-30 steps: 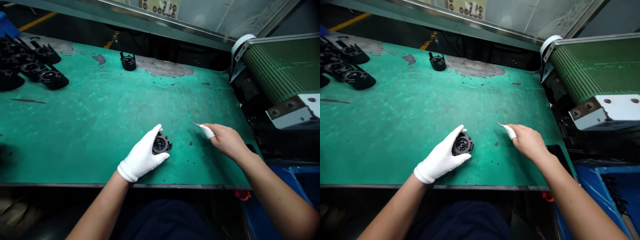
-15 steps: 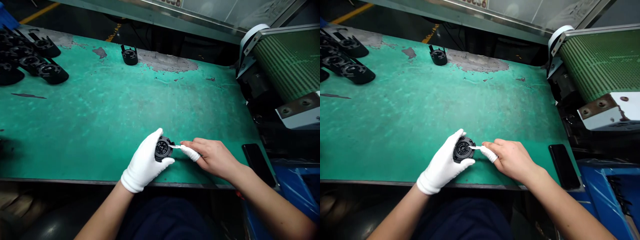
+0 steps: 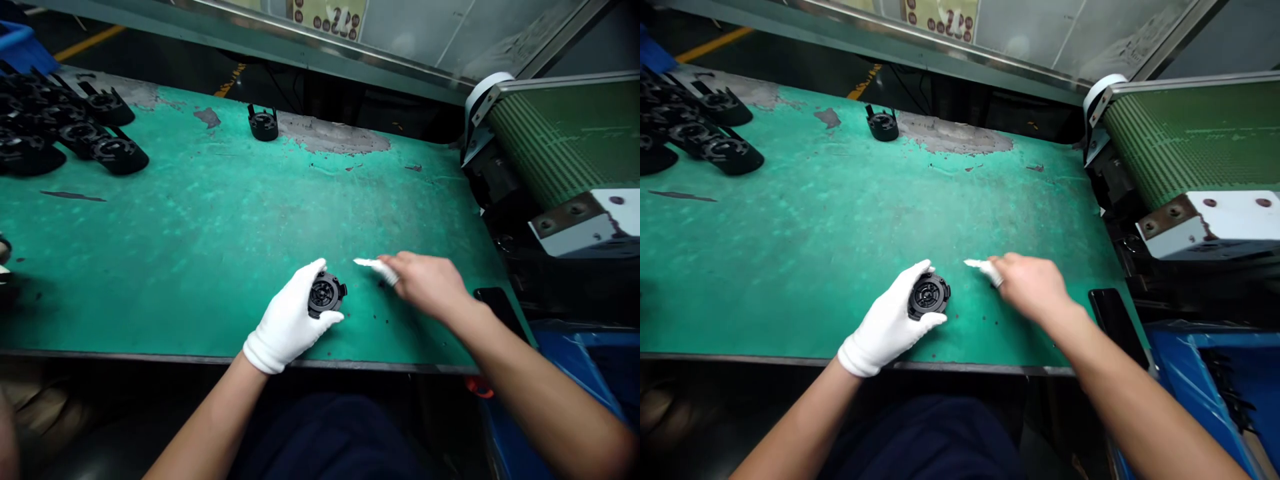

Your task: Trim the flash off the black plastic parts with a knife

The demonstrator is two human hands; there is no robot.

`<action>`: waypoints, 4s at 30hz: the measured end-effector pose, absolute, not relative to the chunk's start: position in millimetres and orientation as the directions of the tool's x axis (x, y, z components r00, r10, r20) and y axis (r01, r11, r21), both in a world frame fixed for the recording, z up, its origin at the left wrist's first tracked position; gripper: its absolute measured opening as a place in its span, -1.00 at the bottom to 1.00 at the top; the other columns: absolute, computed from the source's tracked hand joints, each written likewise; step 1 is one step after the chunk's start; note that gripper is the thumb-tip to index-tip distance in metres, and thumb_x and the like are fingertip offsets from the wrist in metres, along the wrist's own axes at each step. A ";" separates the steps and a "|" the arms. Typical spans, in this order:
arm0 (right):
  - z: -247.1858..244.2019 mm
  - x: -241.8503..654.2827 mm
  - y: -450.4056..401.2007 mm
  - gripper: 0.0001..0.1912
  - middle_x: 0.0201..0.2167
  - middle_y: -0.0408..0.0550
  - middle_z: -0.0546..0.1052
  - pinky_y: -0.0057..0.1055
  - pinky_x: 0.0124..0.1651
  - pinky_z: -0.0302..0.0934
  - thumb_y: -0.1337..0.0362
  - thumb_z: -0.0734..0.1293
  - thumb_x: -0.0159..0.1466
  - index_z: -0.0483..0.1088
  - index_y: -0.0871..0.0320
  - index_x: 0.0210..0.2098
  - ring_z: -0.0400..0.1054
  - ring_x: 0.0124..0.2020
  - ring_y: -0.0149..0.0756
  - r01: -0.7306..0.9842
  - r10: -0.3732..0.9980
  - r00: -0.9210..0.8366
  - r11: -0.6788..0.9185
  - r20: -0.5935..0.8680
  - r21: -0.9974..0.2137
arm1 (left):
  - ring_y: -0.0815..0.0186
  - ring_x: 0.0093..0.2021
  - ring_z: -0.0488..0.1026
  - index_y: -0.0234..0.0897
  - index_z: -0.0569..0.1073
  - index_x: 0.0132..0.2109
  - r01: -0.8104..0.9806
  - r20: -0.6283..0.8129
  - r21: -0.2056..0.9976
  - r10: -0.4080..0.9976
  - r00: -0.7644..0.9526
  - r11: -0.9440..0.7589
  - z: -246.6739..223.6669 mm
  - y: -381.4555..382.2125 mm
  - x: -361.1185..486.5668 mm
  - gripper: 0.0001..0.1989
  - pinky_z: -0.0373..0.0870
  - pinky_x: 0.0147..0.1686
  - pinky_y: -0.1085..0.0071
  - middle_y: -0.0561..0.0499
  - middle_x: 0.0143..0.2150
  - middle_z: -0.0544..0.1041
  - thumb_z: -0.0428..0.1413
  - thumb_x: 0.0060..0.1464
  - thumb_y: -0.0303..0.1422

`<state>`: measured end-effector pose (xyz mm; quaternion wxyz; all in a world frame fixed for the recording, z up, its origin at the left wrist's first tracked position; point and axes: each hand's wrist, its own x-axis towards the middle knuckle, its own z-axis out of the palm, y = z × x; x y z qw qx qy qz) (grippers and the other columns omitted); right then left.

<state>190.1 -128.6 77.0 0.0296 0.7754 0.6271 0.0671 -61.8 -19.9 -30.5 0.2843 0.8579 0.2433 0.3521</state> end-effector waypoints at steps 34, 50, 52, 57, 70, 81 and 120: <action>31.3 127.8 -176.5 -0.51 -0.19 -0.10 0.55 -0.33 -0.31 0.19 0.35 0.17 0.37 0.32 -0.03 0.25 0.47 -0.23 -0.22 0.994 0.996 0.091 -0.091 0.005 -0.067 | 0.13 0.24 0.37 -0.23 0.20 0.32 0.152 0.483 0.663 0.573 0.662 -0.733 -25.5 -31.7 -52.9 -0.08 0.31 0.30 0.16 -0.13 0.26 0.39 0.35 -0.08 0.04; 34.1 105.1 -181.1 -0.55 -0.20 -0.08 0.56 -0.30 -0.41 0.18 0.30 0.16 0.38 0.34 -0.02 0.22 0.50 -0.28 -0.16 0.971 0.972 0.235 -0.235 0.011 0.043 | 0.06 0.18 0.44 -0.24 0.24 0.28 0.127 0.568 0.613 0.547 0.615 -0.780 -32.4 -30.8 -48.0 -0.12 0.38 0.24 0.13 -0.16 0.18 0.46 0.33 -0.06 0.07; 31.0 102.3 -182.4 -0.55 -0.21 -0.07 0.56 -0.30 -0.42 0.19 0.29 0.17 0.38 0.33 -0.01 0.23 0.50 -0.30 -0.15 0.967 0.968 0.249 -0.251 0.032 0.043 | 0.05 0.17 0.44 -0.23 0.24 0.28 0.126 0.564 0.621 0.552 0.614 -0.774 -33.8 -30.8 -47.6 -0.13 0.39 0.23 0.10 -0.17 0.18 0.46 0.33 -0.06 0.07; 25.6 97.5 -185.3 -0.56 -0.12 0.00 0.57 -0.25 -0.28 0.32 0.29 0.15 0.39 0.34 0.03 0.23 0.51 -0.18 -0.09 0.960 0.958 0.278 -0.278 0.065 -0.020 | 0.05 0.18 0.44 -0.23 0.25 0.28 0.125 0.572 0.620 0.555 0.604 -0.775 -34.7 -31.7 -47.0 -0.14 0.38 0.24 0.11 -0.17 0.18 0.46 0.32 -0.06 0.08; 40.6 132.6 -167.7 -0.61 -0.02 -0.10 0.62 -0.30 -0.11 0.33 0.28 0.18 0.39 0.44 -0.04 0.15 0.50 -0.08 -0.18 0.981 0.998 0.056 -0.054 0.004 -0.184 | 0.04 0.17 0.44 -0.23 0.25 0.27 0.133 0.578 0.605 0.548 0.605 -0.785 -32.9 -30.1 -47.0 -0.13 0.40 0.22 0.11 -0.17 0.18 0.46 0.30 -0.07 0.11; 39.4 114.5 -175.0 -0.62 -0.15 -0.09 0.60 -0.32 -0.27 0.28 0.26 0.20 0.38 0.40 -0.09 0.15 0.51 -0.19 -0.16 0.983 0.985 0.170 -0.170 -0.001 -0.068 | 0.12 0.18 0.43 -0.28 0.26 0.26 0.128 0.566 0.619 0.554 0.610 -0.775 -31.9 -32.0 -46.7 -0.12 0.35 0.25 0.21 -0.14 0.17 0.46 0.33 -0.08 0.08; 22.3 139.6 -162.3 -0.65 -0.25 -0.14 0.53 -0.38 -0.26 0.16 0.23 0.19 0.43 0.40 0.01 0.16 0.42 -0.28 -0.34 0.951 0.996 -0.087 0.093 0.033 -0.294 | 0.12 0.21 0.40 -0.33 0.09 0.37 0.226 0.472 0.689 0.663 0.581 -0.689 -29.1 -52.1 -54.9 -0.03 0.31 0.29 0.15 -0.16 0.22 0.41 0.33 -0.03 -0.02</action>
